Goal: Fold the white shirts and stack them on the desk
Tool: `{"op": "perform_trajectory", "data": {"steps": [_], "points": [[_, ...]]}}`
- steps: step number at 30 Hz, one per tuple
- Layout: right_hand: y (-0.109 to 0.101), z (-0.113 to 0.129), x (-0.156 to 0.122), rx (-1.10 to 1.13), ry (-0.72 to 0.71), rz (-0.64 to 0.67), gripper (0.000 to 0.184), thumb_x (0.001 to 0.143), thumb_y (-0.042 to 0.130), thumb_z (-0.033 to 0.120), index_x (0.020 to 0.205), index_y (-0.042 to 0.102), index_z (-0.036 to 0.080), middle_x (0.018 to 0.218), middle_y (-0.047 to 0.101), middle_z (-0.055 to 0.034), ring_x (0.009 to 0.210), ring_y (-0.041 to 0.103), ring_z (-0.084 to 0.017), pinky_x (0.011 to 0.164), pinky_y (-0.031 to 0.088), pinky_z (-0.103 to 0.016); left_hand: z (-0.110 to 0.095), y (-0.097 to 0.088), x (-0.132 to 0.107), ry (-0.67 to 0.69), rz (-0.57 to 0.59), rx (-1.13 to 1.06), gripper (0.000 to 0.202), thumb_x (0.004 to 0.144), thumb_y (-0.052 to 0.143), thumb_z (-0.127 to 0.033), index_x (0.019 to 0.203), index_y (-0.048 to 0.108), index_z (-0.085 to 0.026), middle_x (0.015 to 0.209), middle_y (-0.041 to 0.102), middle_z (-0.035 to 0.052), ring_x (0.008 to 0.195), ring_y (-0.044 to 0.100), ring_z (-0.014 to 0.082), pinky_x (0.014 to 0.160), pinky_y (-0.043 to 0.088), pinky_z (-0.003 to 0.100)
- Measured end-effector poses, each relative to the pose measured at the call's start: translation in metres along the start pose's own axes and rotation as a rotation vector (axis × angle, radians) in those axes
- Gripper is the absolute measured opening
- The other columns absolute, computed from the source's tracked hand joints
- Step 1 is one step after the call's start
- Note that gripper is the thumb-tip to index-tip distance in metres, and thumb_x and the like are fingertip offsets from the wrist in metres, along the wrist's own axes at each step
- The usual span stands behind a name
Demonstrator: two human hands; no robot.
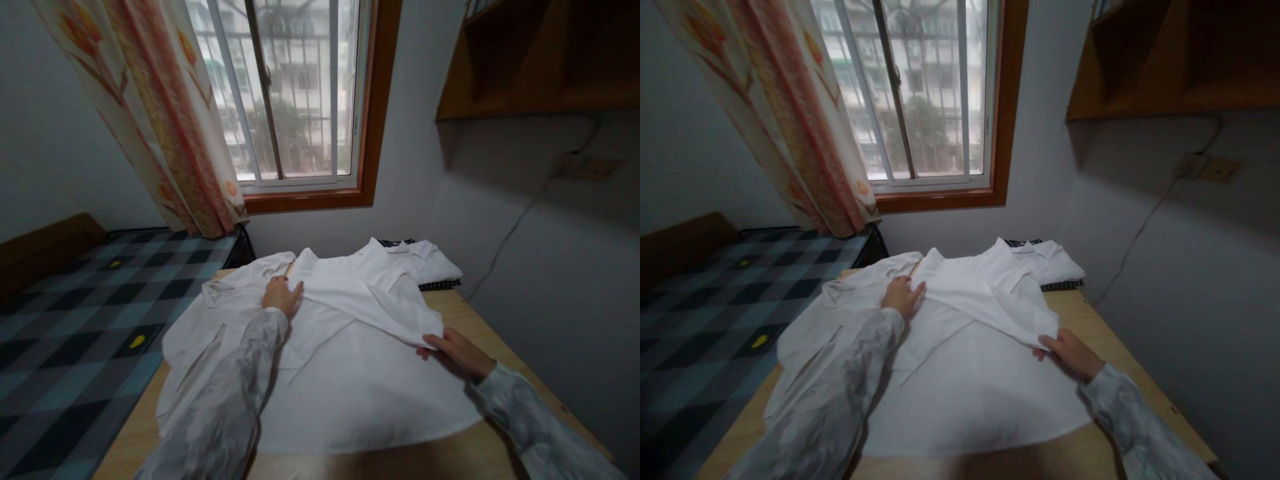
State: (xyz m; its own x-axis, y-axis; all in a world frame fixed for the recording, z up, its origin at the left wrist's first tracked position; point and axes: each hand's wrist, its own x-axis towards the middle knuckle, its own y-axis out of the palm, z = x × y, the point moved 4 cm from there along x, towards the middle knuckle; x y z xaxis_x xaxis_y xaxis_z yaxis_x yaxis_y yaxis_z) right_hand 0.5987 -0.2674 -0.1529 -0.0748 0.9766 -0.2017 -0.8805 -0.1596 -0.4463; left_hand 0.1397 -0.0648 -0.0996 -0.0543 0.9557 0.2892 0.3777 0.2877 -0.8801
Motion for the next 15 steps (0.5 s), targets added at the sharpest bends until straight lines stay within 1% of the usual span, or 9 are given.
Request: {"op": "perform_trajectory", "data": {"steps": [1,2,3,5,6,9,10,12,15], "points": [[0.0,0.003,-0.002,-0.011,0.011,0.102,0.061,0.088,0.061,0.074,0.073,0.078,0.017,0.077,0.076,-0.0089,0.068,0.062,-0.021,0.067,0.049,-0.032,0.003,0.0,0.005,-0.059,0.04,0.055,0.054,0.094,0.064,-0.061,0.121,0.068,-0.014,0.126,0.069,0.0188,0.12,0.064,0.0331,0.104,0.05,0.04],[-0.002,0.005,-0.004,-0.028,0.042,0.16,0.063,0.087,0.063,0.076,0.073,0.077,0.017,0.071,0.073,-0.008,0.062,0.06,-0.019,0.062,0.047,-0.031,0.006,0.0,0.01,-0.091,0.084,0.102,0.055,0.093,0.064,-0.063,0.119,0.069,-0.015,0.123,0.07,0.018,0.118,0.065,0.0335,0.101,0.051,0.04],[-0.005,0.005,-0.003,-0.045,0.093,0.163,0.065,0.086,0.063,0.079,0.072,0.075,0.017,0.063,0.069,-0.0066,0.055,0.056,-0.017,0.057,0.043,-0.03,0.007,-0.001,0.014,-0.103,0.117,0.14,0.053,0.092,0.065,-0.064,0.115,0.07,-0.017,0.121,0.072,0.0168,0.116,0.066,0.0337,0.098,0.051,0.04],[-0.014,0.005,0.002,-0.041,0.184,0.044,0.066,0.086,0.064,0.082,0.076,0.073,0.017,0.056,0.063,-0.0041,0.047,0.05,-0.015,0.049,0.037,-0.029,0.008,-0.001,0.02,-0.095,0.137,0.2,0.043,0.091,0.066,-0.059,0.106,0.074,-0.02,0.118,0.074,0.0149,0.114,0.067,0.0343,0.097,0.051,0.041],[-0.018,0.006,0.008,-0.008,0.196,-0.05,0.064,0.084,0.066,0.081,0.082,0.073,0.017,0.059,0.065,-0.0043,0.048,0.052,-0.015,0.048,0.038,-0.028,0.008,-0.002,0.022,-0.087,0.136,0.223,0.037,0.09,0.067,-0.055,0.102,0.075,-0.021,0.118,0.074,0.0143,0.114,0.068,0.0346,0.097,0.051,0.042],[-0.024,0.011,0.027,0.119,0.127,-0.321,0.062,0.075,0.081,0.069,0.109,0.071,0.018,0.089,0.077,-0.0092,0.067,0.068,-0.02,0.057,0.049,-0.028,0.009,0.0,0.026,-0.088,0.165,0.251,0.027,0.092,0.064,-0.045,0.099,0.077,-0.022,0.122,0.073,0.0141,0.114,0.069,0.0339,0.096,0.052,0.041],[-0.024,0.012,0.034,0.123,0.097,-0.383,0.064,0.072,0.084,0.065,0.113,0.071,0.018,0.097,0.078,-0.0105,0.076,0.071,-0.022,0.062,0.052,-0.029,0.01,0.001,0.026,-0.096,0.18,0.253,0.026,0.093,0.062,-0.042,0.1,0.077,-0.022,0.124,0.072,0.0145,0.114,0.069,0.0332,0.096,0.052,0.04],[-0.021,0.013,0.044,0.047,0.045,-0.413,0.057,0.07,0.084,0.058,0.109,0.073,0.018,0.102,0.078,-0.0112,0.088,0.073,-0.025,0.071,0.055,-0.031,0.01,0.002,0.026,-0.109,0.196,0.257,0.029,0.097,0.057,-0.04,0.105,0.077,-0.02,0.127,0.071,0.0161,0.115,0.069,0.0324,0.095,0.052,0.039],[-0.019,0.008,0.047,-0.127,0.0,-0.308,0.041,0.08,0.07,0.056,0.092,0.077,0.018,0.092,0.08,-0.0092,0.09,0.073,-0.029,0.075,0.055,-0.033,0.011,0.003,0.026,-0.15,0.199,0.261,0.043,0.099,0.054,-0.051,0.12,0.071,-0.017,0.13,0.07,0.019,0.117,0.069,0.0342,0.094,0.053,0.04]]}}
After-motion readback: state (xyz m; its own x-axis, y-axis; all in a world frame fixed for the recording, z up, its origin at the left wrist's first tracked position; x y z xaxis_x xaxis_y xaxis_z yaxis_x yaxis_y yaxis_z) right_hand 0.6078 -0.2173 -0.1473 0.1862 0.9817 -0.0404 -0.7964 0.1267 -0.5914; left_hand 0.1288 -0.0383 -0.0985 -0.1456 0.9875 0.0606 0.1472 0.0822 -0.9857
